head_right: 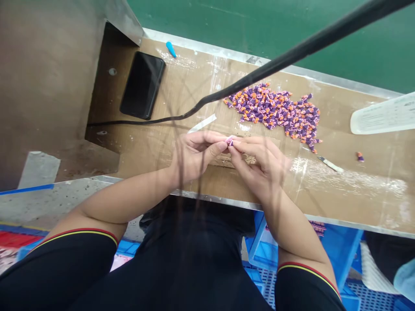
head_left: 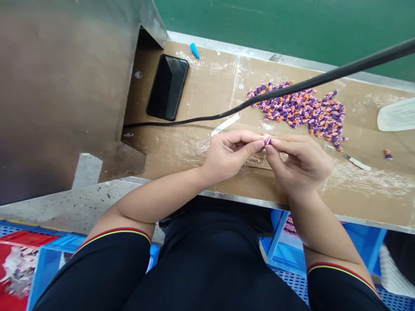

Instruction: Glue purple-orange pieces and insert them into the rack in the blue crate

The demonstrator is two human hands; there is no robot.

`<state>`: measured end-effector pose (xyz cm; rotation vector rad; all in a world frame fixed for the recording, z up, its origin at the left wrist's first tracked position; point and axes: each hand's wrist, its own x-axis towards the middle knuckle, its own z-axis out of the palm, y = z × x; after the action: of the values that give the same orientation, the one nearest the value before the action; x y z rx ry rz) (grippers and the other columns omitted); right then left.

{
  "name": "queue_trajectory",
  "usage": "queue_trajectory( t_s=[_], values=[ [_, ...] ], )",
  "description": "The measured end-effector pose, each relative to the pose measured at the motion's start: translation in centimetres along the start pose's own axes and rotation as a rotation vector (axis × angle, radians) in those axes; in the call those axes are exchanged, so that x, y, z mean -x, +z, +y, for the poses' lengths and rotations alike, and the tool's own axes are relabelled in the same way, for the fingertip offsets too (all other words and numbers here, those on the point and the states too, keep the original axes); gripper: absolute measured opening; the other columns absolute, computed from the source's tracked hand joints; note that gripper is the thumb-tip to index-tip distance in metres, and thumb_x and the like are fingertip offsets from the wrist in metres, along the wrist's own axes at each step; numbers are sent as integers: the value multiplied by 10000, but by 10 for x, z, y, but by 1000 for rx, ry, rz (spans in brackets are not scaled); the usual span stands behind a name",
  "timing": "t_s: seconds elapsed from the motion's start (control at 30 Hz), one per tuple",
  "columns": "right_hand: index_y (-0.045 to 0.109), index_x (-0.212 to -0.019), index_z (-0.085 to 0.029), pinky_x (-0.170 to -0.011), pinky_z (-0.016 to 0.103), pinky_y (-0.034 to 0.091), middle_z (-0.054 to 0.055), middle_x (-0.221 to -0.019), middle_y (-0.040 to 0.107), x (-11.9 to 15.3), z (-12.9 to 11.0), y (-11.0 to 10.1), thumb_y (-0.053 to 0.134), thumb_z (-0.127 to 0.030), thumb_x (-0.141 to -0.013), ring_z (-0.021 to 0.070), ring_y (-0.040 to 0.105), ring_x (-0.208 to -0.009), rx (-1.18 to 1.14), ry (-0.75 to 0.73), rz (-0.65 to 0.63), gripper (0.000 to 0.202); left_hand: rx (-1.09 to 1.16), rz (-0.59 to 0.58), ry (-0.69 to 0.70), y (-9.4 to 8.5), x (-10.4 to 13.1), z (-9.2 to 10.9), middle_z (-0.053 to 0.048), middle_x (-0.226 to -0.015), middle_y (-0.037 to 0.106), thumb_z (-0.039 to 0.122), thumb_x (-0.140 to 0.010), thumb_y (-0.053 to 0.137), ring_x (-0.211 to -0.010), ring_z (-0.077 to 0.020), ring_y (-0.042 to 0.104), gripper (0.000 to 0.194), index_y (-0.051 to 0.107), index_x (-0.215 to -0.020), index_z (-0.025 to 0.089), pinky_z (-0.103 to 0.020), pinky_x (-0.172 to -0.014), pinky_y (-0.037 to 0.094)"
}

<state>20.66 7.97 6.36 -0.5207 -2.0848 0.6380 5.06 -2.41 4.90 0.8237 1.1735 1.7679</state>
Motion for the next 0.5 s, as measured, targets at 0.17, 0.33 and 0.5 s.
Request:
queue_trajectory(
  t_s=[0.17,0.33,0.5],
  values=[
    [828,-1006,-318,-766,416,742,25,-963,878,2,-1,0,898,-317,-980,247,852,-852,31,-12,-6,74,-96,6,112,0,3,-4,-71,-1123,898,417,-1022,879,-1079,-207,867,178,903,-1044,242,-376,-1021,736],
    [824,-1004,-326,-760,418,746,21,-961,873,2,-4,-1,880,-311,-992,250,850,-847,-15,-35,15,60,-183,-3,300,0,4,-10,-48,-1124,893,348,-1053,837,-1093,-200,862,96,900,-1109,301,-385,-1035,733],
    [820,-999,-323,-779,439,751,35,-978,871,2,-2,-1,862,-367,-1009,260,854,-870,23,31,27,62,-340,9,409,-3,5,-13,-58,-1305,853,393,-1089,777,-1203,-227,837,190,886,-1241,364,-449,-1093,725]
  ],
)
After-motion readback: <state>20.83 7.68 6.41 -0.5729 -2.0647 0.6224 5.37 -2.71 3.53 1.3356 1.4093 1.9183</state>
